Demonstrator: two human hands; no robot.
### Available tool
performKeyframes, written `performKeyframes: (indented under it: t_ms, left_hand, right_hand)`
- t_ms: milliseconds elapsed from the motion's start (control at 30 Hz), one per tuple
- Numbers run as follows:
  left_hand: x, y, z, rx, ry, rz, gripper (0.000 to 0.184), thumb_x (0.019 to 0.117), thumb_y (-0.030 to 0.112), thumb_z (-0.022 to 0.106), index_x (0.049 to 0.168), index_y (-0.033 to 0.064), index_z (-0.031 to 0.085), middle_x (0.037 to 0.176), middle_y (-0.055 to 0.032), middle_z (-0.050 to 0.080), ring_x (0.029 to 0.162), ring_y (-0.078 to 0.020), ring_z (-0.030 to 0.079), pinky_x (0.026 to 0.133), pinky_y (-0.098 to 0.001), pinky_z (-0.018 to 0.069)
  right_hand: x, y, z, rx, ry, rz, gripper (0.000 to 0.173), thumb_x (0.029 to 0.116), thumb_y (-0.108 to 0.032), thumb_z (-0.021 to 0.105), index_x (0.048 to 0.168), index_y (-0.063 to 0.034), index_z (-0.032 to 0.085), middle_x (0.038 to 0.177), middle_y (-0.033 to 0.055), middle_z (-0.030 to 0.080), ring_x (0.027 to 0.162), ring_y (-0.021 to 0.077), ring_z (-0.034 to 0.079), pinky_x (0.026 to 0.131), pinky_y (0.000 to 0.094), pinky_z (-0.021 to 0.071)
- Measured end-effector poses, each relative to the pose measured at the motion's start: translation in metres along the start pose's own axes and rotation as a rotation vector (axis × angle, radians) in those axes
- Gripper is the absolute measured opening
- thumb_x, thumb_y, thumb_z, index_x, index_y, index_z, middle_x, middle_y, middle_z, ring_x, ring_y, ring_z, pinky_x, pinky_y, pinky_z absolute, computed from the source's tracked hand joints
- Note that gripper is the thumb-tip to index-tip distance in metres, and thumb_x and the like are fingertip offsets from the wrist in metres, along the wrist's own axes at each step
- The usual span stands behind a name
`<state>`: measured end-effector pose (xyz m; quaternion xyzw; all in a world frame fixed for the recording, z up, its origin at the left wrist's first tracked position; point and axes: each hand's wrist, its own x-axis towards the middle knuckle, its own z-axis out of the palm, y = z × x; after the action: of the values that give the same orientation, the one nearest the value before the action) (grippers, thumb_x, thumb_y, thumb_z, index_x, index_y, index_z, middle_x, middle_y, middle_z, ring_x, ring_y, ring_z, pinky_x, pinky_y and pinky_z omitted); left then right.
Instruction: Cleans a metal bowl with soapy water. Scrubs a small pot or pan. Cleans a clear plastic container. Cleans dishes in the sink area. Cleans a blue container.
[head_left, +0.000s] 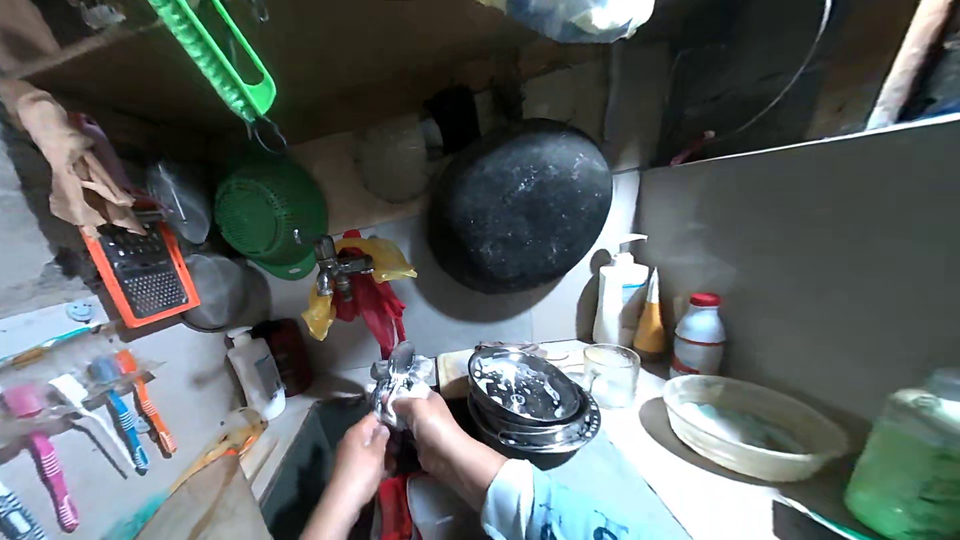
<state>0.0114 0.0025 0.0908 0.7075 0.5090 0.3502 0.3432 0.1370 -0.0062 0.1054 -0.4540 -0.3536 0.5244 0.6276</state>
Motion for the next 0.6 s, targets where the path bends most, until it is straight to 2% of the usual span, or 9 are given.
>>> performKeyframes:
  t_ms: [67,100,200,267,367,467,533,600]
  left_hand:
    - [0.004,0.002,-0.015,-0.023,-0.027,0.029,0.025,0.1056,0.016,0.054,0.118,-0.0028,0.066,0.102,-0.0142,0.068,0.085,-0.0194,0.067,0.08,-0.0378,0.057]
    - [0.007,0.007,-0.019,-0.093,0.013,0.062,0.025,0.1053,0.016,0.055,0.119,-0.0028,0.064,0.104,-0.0145,0.067,0.087,-0.0201,0.068,0.081,-0.0379,0.0585]
    - [0.014,0.035,-0.013,-0.284,0.045,0.094,0.034,0.1098,0.019,0.045,0.14,0.003,0.05,0.126,-0.0165,0.062,0.11,-0.0238,0.064,0.094,-0.0419,0.0535]
    - [0.02,0.055,0.004,-0.385,0.08,0.116,0.031,0.1102,0.015,0.043,0.137,0.0017,0.053,0.122,-0.0144,0.064,0.11,-0.0196,0.064,0.096,-0.0383,0.0527]
    - [0.033,0.089,0.019,-0.59,0.128,0.136,0.028,0.1118,0.013,0.037,0.134,0.0014,0.05,0.096,-0.0124,0.069,0.083,-0.0184,0.069,0.076,-0.0345,0.058]
    - [0.049,0.123,0.028,-0.782,0.154,0.123,0.026,0.1131,0.019,0.034,0.132,0.0054,0.045,0.089,-0.01,0.06,0.069,-0.0192,0.067,0.066,-0.0343,0.0604]
    - [0.065,0.142,0.032,-0.796,0.15,0.088,0.024,0.1132,0.025,0.034,0.131,0.0117,0.044,0.084,-0.0052,0.055,0.059,-0.014,0.059,0.056,-0.0287,0.0559]
    - [0.08,0.148,0.046,-0.573,0.011,0.049,0.027,0.113,0.03,0.036,0.132,0.014,0.047,0.081,-0.0047,0.057,0.05,-0.0084,0.049,0.046,-0.0224,0.0453]
  right_hand:
    - [0.0,-0.007,-0.017,-0.208,-0.039,-0.039,0.028,0.0909,0.0,0.067,0.118,0.0025,0.059,0.101,0.014,0.067,0.089,0.0201,0.068,0.08,0.0376,0.0568]
    - [-0.001,-0.012,-0.023,-0.303,-0.06,-0.05,0.033,0.0901,-0.001,0.069,0.121,0.0021,0.059,0.103,0.0146,0.068,0.089,0.0211,0.068,0.08,0.0392,0.0581]
    - [-0.009,-0.028,-0.032,-0.553,-0.118,-0.09,0.032,0.0908,-0.01,0.071,0.119,0.0008,0.061,0.097,0.0137,0.069,0.079,0.0214,0.07,0.075,0.0406,0.0602]
    - [-0.02,-0.036,-0.034,-0.666,-0.141,-0.127,0.03,0.0914,-0.016,0.072,0.116,-0.0002,0.064,0.099,0.0134,0.07,0.086,0.0223,0.07,0.082,0.0431,0.0585]
    - [-0.043,-0.038,-0.047,-0.719,-0.156,-0.145,0.035,0.0926,-0.016,0.07,0.122,0.0001,0.063,0.108,0.0161,0.069,0.099,0.0259,0.069,0.091,0.047,0.0549]
    - [-0.066,-0.031,-0.074,-0.788,-0.175,-0.124,0.04,0.0939,-0.015,0.069,0.13,0.0004,0.061,0.116,0.0202,0.069,0.11,0.0317,0.067,0.098,0.0518,0.0515]
    - [-0.082,-0.024,-0.094,-0.842,-0.186,-0.119,0.039,0.0935,-0.013,0.069,0.128,0.0039,0.062,0.115,0.0255,0.069,0.111,0.0385,0.067,0.098,0.0578,0.0499]
    - [-0.097,-0.018,-0.114,-0.81,-0.154,-0.139,0.039,0.0936,-0.013,0.069,0.127,0.0061,0.062,0.113,0.0265,0.07,0.109,0.0387,0.067,0.097,0.0577,0.0502]
